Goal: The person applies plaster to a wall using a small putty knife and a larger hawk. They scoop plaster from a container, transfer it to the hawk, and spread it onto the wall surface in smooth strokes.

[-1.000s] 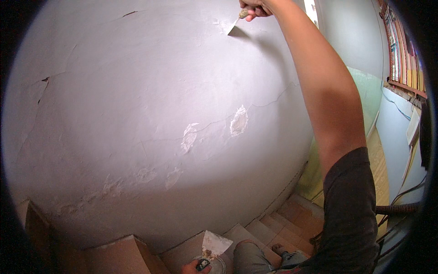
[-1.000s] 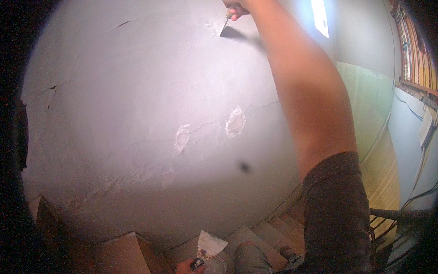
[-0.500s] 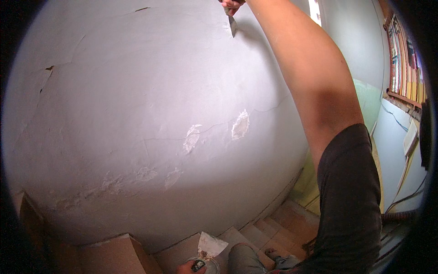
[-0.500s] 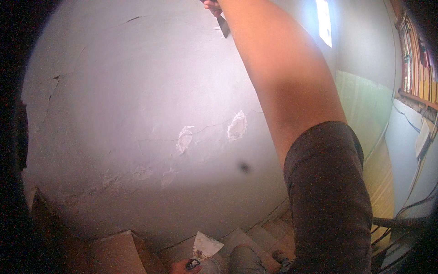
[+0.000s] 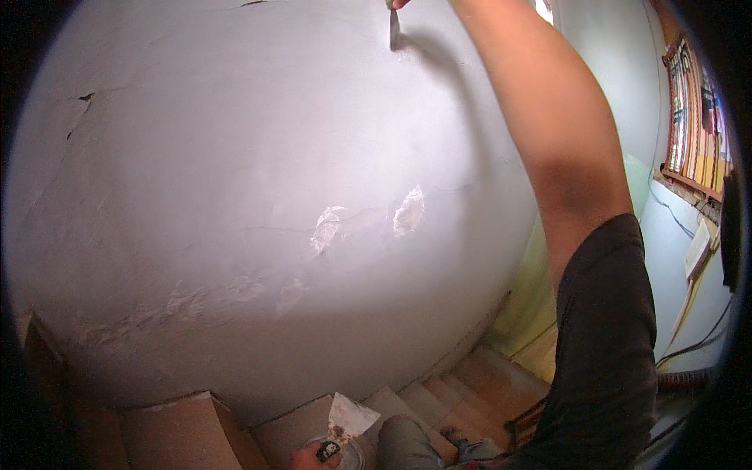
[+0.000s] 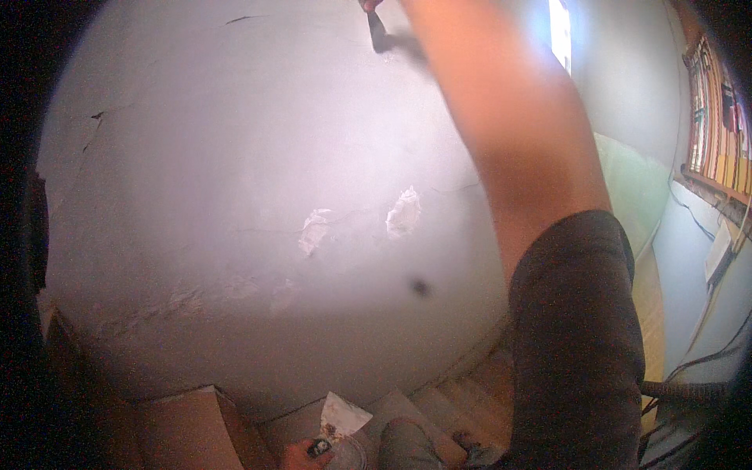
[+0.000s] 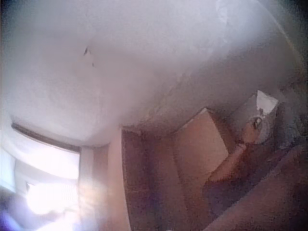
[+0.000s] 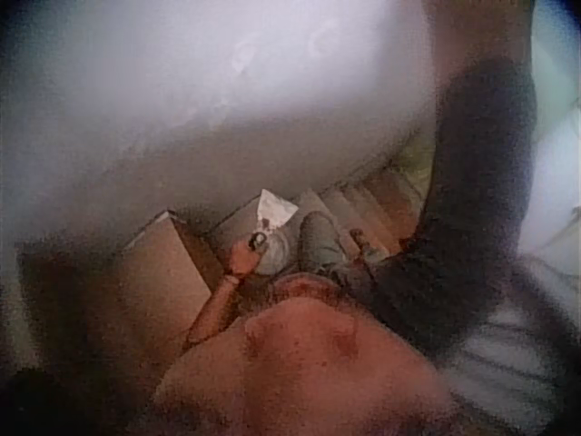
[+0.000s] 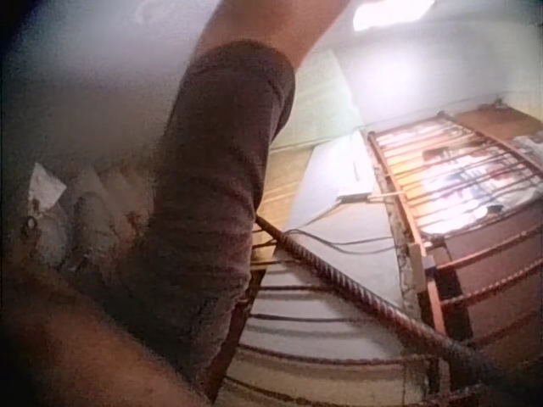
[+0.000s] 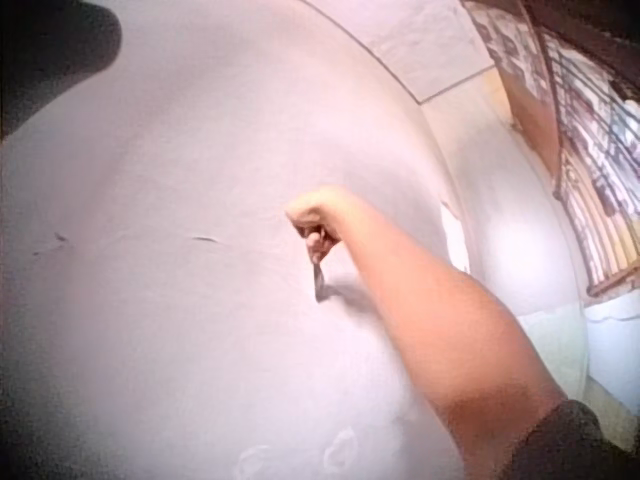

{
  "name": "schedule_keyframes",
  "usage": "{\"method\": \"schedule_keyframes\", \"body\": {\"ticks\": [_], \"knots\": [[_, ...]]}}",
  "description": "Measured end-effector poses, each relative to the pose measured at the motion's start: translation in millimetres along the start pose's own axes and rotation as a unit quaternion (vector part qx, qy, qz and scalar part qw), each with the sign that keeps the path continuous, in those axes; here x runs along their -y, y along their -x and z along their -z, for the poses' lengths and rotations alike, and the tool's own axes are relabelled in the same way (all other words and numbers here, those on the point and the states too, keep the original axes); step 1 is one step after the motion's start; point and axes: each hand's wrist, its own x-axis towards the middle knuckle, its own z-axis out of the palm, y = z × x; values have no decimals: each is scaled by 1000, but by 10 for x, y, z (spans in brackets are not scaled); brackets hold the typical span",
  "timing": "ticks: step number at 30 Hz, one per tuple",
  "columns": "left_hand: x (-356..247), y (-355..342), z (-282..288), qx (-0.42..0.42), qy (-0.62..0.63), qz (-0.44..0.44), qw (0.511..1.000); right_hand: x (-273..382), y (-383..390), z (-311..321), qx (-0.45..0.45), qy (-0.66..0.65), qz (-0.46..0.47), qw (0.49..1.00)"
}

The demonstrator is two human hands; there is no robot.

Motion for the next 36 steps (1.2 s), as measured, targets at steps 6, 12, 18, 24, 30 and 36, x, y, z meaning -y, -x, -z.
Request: {"method": "schedule_keyframes", "body": {"ticks": [6,12,18,24,30,36], "knots": [[32,28,-33,-18,35,-5,999,-354,686,470,-33,-99,7,994],[74,-47,-20,30,6,29,999,-730,544,127,-96,-14,-7,995],[2,16,83,22,10,-10,1000,-548,510,-340,-153,338,59,927],[-151,3,139,46,-8,-16,999,-431,549,-458,-202,413,169,872],[-82,23,111,44,-4,-6,999,-864,969,-339,-315,286,151,892],[-151,6,101,45,-31,17,998,-1377,1164,-606,-386,210,188,879]]}}
